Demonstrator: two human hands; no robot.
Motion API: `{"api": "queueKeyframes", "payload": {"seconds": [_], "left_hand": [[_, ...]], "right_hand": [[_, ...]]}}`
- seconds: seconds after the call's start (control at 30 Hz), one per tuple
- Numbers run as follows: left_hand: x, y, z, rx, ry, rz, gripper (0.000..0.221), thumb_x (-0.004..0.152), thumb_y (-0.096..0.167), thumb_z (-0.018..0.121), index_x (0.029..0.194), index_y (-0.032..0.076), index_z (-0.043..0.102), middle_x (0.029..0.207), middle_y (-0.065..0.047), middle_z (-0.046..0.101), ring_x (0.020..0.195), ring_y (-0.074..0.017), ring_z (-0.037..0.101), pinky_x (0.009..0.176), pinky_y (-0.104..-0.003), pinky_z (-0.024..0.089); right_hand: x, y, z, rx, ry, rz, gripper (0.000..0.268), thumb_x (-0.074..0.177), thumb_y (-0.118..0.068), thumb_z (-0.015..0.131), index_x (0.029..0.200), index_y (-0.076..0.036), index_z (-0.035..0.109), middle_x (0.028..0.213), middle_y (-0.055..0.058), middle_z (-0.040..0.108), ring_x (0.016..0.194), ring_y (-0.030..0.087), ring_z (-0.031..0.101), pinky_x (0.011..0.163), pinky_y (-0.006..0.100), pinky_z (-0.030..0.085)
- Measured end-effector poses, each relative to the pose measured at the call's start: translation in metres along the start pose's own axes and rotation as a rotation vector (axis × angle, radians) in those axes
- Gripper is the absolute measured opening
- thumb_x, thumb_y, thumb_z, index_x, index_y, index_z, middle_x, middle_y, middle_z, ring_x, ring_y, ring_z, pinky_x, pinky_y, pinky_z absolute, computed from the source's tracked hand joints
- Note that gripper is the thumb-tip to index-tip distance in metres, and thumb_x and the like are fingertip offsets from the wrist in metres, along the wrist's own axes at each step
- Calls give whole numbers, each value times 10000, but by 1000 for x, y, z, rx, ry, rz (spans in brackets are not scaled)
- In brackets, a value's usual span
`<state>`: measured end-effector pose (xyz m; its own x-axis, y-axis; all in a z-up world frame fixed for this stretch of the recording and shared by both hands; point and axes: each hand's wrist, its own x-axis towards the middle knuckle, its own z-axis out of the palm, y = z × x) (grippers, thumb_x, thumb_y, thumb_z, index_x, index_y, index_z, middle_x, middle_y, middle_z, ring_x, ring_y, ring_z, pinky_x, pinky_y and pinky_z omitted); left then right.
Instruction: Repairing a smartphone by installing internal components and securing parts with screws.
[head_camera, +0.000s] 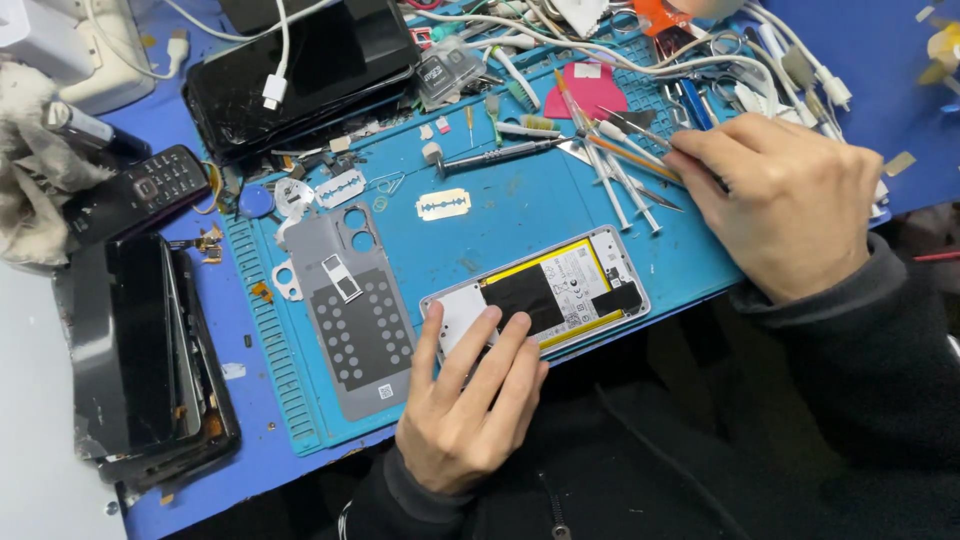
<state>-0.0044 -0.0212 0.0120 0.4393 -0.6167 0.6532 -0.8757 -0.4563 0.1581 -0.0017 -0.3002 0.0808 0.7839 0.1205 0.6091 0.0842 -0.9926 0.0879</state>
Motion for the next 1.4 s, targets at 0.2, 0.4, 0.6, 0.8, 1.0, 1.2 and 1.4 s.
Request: {"api": "queueKeyframes", "payload": {"seconds": [0.2,0.4,0.6,0.8,1.0,1.2,1.4], "left_hand": [[-2,-1,2,-15,17,10,219,932,133,809,1108,23,739,1238,-102,720,1252,-278,627,1145,-613,448],[-1,-1,0,-32,24,12,218,927,130,797,1102,14,737,1219,-111,725,1206,-266,657,1124,-595,470],[2,1,0,-17,36,24,200,929,108,780,1093,3,732,1211,-129,724,1168,-261,678,1115,-569,479],[0,-3,-4,30,84,70,162,948,104,744,1075,4,726,1210,-138,720,1180,-274,674,1125,-529,494],[-1,-4,-5,9,98,68,141,945,94,703,1056,9,719,1199,-142,717,1187,-275,677,1143,-529,499],[0,-4,-6,-8,115,63,163,923,95,697,1047,-9,718,1187,-151,720,1173,-277,684,1138,-531,512],[-2,-6,-5,-27,93,67,161,939,80,701,1067,-14,726,1198,-164,718,1172,-286,683,1124,-520,521]], "right_hand": [[-8,8,-2,20,5,2,101,968,-94,830,1051,-87,775,944,44,724,855,221,691,704,334,544],[4,-16,-8,168,-80,-98,192,862,-142,840,1015,-58,759,939,70,732,844,249,686,690,377,557],[31,-47,5,314,-112,-331,366,819,-102,741,1177,-34,704,1013,65,726,974,249,678,796,376,565],[66,-71,41,99,-157,-558,406,770,-107,657,1164,-10,656,1051,92,697,956,249,639,808,336,557],[70,-81,37,-1,-254,-496,380,787,-118,688,1156,-33,657,886,55,646,868,228,634,728,358,540],[63,-65,-1,397,-34,-278,209,969,-67,666,1156,7,607,1069,138,661,895,270,695,761,362,581],[-38,-10,17,965,67,186,264,1269,-191,511,1270,73,524,1174,160,654,1057,247,701,982,324,602]]}}
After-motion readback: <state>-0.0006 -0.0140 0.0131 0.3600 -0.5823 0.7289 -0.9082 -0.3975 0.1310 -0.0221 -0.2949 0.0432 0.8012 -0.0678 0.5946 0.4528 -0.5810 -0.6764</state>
